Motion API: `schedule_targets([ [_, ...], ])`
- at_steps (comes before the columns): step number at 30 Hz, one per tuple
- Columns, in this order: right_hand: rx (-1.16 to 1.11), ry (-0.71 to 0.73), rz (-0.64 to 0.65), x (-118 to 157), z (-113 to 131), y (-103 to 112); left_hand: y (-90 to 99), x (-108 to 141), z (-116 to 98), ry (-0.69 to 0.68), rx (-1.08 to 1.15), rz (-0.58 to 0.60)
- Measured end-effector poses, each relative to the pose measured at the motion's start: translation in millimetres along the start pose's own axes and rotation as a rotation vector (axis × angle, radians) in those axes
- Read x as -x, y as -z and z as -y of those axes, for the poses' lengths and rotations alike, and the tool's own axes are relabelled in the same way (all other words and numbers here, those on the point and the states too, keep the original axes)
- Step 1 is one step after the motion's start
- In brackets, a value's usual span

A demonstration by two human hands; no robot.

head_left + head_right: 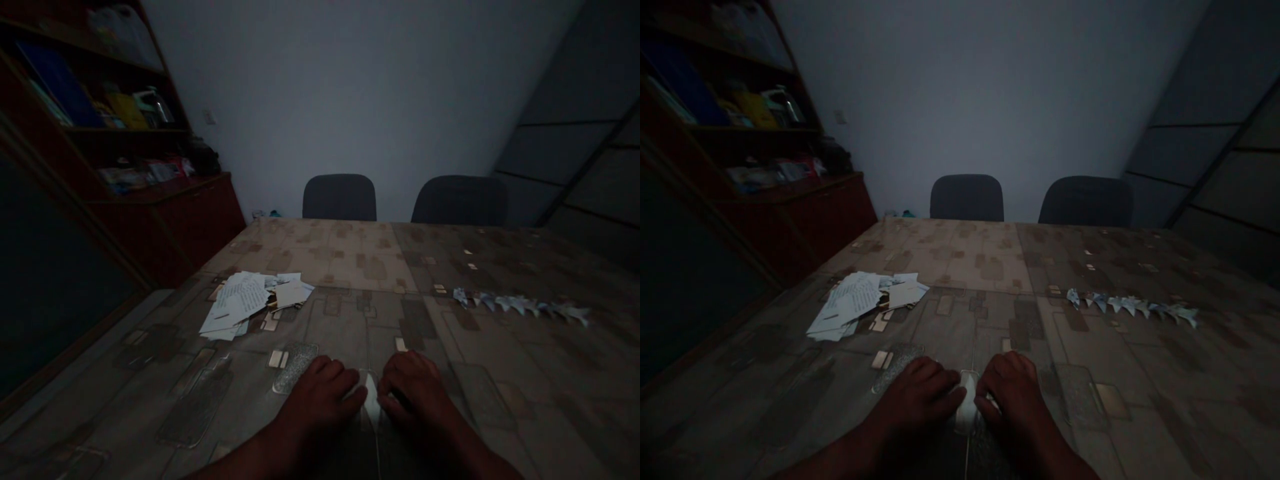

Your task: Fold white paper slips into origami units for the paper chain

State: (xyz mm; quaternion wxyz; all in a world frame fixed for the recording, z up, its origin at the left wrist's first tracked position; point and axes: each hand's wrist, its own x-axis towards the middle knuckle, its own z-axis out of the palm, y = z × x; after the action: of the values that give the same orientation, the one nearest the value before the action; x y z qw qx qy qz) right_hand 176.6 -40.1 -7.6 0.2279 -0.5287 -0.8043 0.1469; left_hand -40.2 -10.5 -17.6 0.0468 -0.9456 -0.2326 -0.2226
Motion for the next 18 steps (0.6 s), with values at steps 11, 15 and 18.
schedule_targets([
  [11,0.091,-0.184,-0.114,-13.3,12.2,-11.5,-1.9,-2.2,-6.0,-0.023,-0.043,-0.029],
  [15,0.075,-0.178,-0.138,-12.2,12.9,-11.5,-7.9,-2.0,-10.7,-0.004,0.015,-0.043],
  [18,0.049,-0.186,-0.143,-12.5,13.1,-10.1,-10.0,-2.0,-12.5,0.045,0.018,-0.090],
])
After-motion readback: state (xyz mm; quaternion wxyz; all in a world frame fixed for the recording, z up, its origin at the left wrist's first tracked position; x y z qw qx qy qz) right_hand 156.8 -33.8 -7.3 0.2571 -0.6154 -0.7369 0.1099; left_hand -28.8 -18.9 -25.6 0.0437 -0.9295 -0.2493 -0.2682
